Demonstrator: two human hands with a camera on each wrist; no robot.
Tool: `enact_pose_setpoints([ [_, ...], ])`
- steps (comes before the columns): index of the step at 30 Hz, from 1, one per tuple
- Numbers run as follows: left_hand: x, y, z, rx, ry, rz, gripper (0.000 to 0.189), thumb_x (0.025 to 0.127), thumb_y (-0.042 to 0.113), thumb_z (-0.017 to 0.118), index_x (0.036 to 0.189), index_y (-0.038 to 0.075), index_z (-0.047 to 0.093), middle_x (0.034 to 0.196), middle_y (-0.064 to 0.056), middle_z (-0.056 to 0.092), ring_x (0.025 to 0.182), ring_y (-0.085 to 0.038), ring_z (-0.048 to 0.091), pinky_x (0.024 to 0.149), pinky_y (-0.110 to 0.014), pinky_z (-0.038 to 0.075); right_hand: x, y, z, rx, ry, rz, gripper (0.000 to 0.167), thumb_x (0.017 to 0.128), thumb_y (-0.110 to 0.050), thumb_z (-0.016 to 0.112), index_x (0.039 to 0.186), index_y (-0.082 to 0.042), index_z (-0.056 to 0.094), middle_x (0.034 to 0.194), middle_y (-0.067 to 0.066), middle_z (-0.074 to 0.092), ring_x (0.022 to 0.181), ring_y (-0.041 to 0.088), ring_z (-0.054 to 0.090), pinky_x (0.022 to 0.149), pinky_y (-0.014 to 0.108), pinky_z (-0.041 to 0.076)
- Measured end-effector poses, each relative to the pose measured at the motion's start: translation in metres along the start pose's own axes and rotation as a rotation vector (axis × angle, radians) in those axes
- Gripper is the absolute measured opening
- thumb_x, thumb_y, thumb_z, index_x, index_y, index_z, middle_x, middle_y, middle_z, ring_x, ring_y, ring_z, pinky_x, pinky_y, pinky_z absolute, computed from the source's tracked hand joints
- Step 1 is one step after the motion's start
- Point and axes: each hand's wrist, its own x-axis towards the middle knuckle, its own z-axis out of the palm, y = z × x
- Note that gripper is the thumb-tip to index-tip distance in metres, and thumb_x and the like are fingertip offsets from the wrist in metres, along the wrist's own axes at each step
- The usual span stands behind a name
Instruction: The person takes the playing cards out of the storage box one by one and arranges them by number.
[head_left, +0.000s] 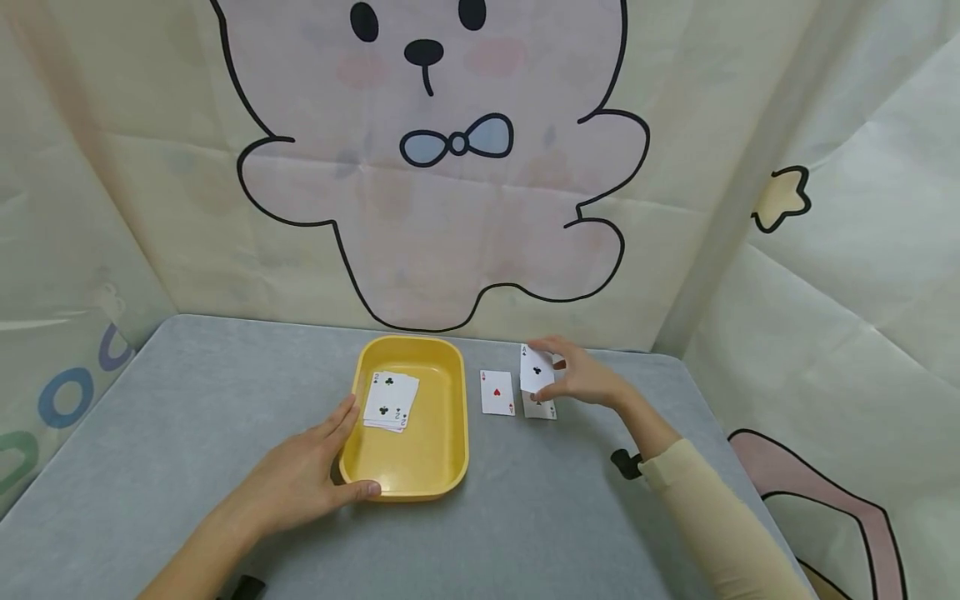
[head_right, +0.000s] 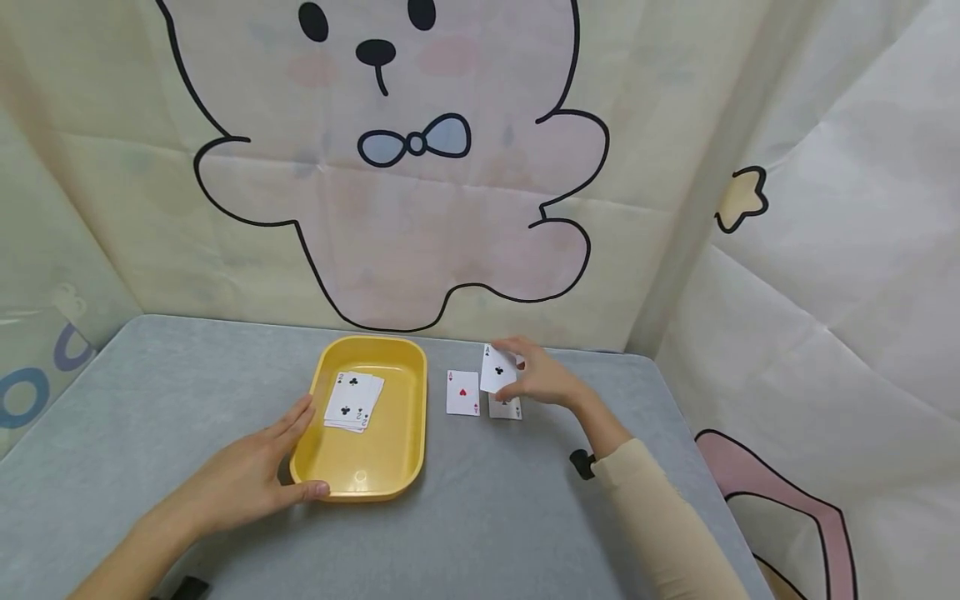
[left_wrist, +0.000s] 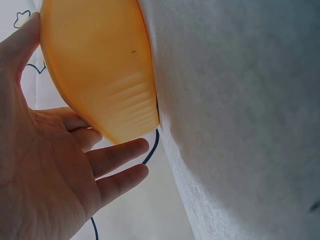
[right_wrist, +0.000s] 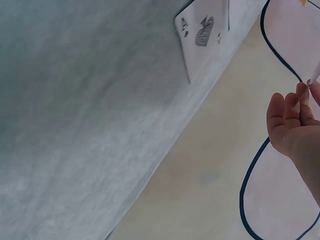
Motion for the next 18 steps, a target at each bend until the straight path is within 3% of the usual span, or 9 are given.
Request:
enact_pose_setpoints([
  [5,0.000,0.001,0.000,-0.006,-0.010,-0.005,0.116,0.083,0.076,0.071,0.160,-0.003,0.037,0.169,-0.016,0.032,0.135,-0.045,0.055,0.103,-0.060,0.049,-0.007,0.010,-0.005,0.013,-0.002,0.038,0.089,0.078,-0.015,0.088,0.157,-0.006,0.046,0.158,0.012,0.044,0.131,0.040,0.050,0.108,0.059,0.045],
  [13,0.001,0.001,0.001,-0.010,-0.005,-0.009,0.115,0.083,0.075,0.072,0.160,-0.002,0.037,0.169,-0.015,0.031,0.135,-0.044,0.055,0.103,-0.060,0.049,-0.017,0.031,-0.013,-0.024,0.022,0.104,0.088,0.078,-0.017,0.086,0.156,-0.009,0.048,0.157,0.012,0.046,0.123,0.039,0.055,0.099,0.047,0.050],
  [18,0.001,0.001,0.001,-0.007,-0.008,-0.014,0.115,0.083,0.076,0.072,0.160,-0.002,0.037,0.169,-0.015,0.031,0.135,-0.044,0.056,0.103,-0.060,0.049,-0.020,0.047,-0.016,-0.021,0.036,0.099,0.086,0.077,-0.013,0.087,0.154,-0.003,0.050,0.157,0.016,0.045,0.123,0.038,0.055,0.099,0.047,0.049],
])
